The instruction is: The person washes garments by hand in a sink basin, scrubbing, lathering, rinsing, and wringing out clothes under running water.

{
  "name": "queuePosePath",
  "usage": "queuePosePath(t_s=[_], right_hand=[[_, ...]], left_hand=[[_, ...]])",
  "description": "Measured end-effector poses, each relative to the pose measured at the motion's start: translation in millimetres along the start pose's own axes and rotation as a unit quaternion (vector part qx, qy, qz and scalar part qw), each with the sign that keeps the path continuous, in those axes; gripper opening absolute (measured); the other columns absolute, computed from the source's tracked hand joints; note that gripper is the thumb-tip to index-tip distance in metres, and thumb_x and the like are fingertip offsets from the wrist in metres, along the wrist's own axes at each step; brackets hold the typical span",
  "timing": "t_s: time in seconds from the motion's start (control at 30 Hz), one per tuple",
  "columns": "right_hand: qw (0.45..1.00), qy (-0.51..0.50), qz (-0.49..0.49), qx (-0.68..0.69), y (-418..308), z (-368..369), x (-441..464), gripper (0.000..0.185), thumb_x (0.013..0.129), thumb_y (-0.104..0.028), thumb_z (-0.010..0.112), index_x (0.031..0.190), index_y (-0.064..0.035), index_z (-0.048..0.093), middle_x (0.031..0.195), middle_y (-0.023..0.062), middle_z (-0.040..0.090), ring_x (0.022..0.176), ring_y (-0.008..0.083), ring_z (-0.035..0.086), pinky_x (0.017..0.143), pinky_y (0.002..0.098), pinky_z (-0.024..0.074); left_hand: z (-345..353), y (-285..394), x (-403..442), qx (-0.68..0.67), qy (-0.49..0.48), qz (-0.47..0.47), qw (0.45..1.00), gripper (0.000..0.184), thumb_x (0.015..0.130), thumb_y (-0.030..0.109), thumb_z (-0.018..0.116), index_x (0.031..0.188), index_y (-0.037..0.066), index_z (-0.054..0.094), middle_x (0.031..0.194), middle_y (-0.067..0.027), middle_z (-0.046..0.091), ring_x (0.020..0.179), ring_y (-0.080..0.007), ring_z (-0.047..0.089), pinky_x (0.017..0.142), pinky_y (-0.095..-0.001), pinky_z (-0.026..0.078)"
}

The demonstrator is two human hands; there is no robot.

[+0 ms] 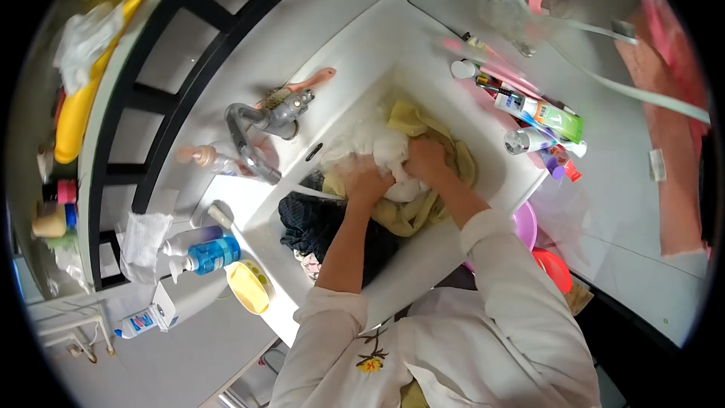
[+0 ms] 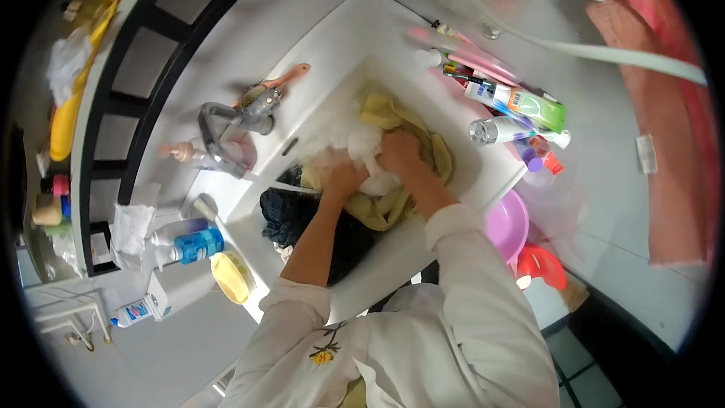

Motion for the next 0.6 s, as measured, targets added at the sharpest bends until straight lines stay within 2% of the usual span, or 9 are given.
queuePosePath(t_s=[0.03,0.13,0.2,0.23,0.27,0.33,0.37,0.47,0.6], right_hand=[[1.000,0.018,-0.003,0.014,1.5,-0.5,-14.0,0.033,0.066,-0.022,0.068,0.097,-0.0080,0.066,0.096,0.0159,0.064,0.090,0.0305,0.061,0.079,0.0412,0.0492],[0.997,0.054,-0.033,0.047,-1.0,-5.4,-51.4,0.048,0.065,-0.021,0.069,0.110,-0.0097,0.061,0.111,0.0142,0.059,0.103,0.0288,0.057,0.087,0.0393,0.0469],[0.995,0.063,-0.064,0.051,-4.7,-18.9,-73.5,0.060,0.063,-0.020,0.069,0.120,-0.0089,0.056,0.118,0.0104,0.057,0.109,0.0293,0.054,0.092,0.0377,0.0454],[0.989,0.091,-0.082,0.081,-12.1,-31.1,-80.9,0.058,0.062,-0.019,0.068,0.118,-0.0085,0.057,0.115,0.0106,0.057,0.108,0.0300,0.055,0.090,0.0386,0.0458],[0.982,0.118,-0.100,0.110,-23.8,-42.8,-86.3,0.056,0.062,-0.018,0.068,0.116,-0.0081,0.058,0.112,0.0108,0.058,0.106,0.0307,0.055,0.089,0.0394,0.0462],[0.968,0.148,-0.137,0.149,-55.4,-75.4,-99.6,0.051,0.061,-0.016,0.066,0.110,-0.0070,0.059,0.108,0.0117,0.058,0.102,0.0321,0.056,0.086,0.0416,0.0465],[0.963,0.154,-0.153,0.162,-77.0,-100.0,-108.5,0.047,0.060,-0.015,0.065,0.107,-0.0062,0.059,0.106,0.0124,0.058,0.100,0.0328,0.057,0.084,0.0429,0.0464],[0.942,0.221,-0.175,0.181,-127.1,-150.6,-126.2,0.048,0.057,-0.012,0.066,0.104,-0.0042,0.059,0.101,0.0142,0.060,0.095,0.0356,0.058,0.082,0.0424,0.0462],[0.904,0.288,-0.220,0.227,-177.1,-211.4,-152.5,0.045,0.055,-0.009,0.067,0.098,-0.0013,0.057,0.092,0.0180,0.060,0.092,0.0369,0.058,0.077,0.0408,0.0457]], left_hand=[[-16.1,13.4,-17.3,-0.050,0.003,-0.004,0.999,0.072,0.075,0.046,0.062,0.133,0.008,0.041,0.135,-0.0211,0.042,0.132,-0.0382,0.028,0.110,-0.0538,0.016],[-35.7,19.2,-55.3,0.042,0.069,0.050,0.995,0.071,0.076,0.046,0.063,0.131,0.007,0.043,0.132,-0.0209,0.047,0.132,-0.0356,0.031,0.110,-0.0512,0.016],[-30.7,1.9,-70.0,0.046,0.115,0.074,0.990,0.066,0.078,0.042,0.064,0.130,0.007,0.045,0.128,-0.0205,0.050,0.127,-0.0348,0.039,0.107,-0.0473,0.025],[-33.7,1.7,-75.8,0.045,0.137,0.088,0.986,0.063,0.079,0.040,0.064,0.129,0.006,0.046,0.126,-0.0203,0.052,0.124,-0.0344,0.043,0.106,-0.0454,0.029],[-35.5,-1.8,-79.8,-0.071,0.122,0.049,0.989,0.061,0.080,0.038,0.064,0.128,0.006,0.047,0.124,-0.0207,0.054,0.121,-0.0338,0.046,0.103,-0.0426,0.032],[-48.7,-0.9,-92.6,-0.298,0.086,-0.035,0.950,0.055,0.082,0.034,0.065,0.127,0.006,0.049,0.120,-0.0215,0.056,0.115,-0.0327,0.053,0.096,-0.0371,0.040],[-59.0,-0.4,-97.1,-0.273,0.155,-0.021,0.949,0.049,0.086,0.030,0.063,0.126,0.006,0.050,0.115,-0.0166,0.060,0.107,-0.0273,0.058,0.090,-0.0323,0.044],[-101.9,17.2,-102.0,-0.445,0.184,0.087,0.872,0.045,0.091,0.032,0.055,0.128,0.006,0.047,0.120,-0.0102,0.057,0.111,-0.0220,0.055,0.093,-0.0327,0.042],[-162.3,68.0,-124.0,-0.640,0.130,0.106,0.750,0.045,0.096,0.035,0.046,0.132,0.008,0.042,0.128,-0.0055,0.050,0.116,-0.0173,0.050,0.094,-0.0322,0.043]])
Point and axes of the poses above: each hand's wrist, its own x-axis towards the middle knuckle, its own z-axis out of the palm, y = z × x, the point moved 2 cm from there along x, towards the middle knuckle
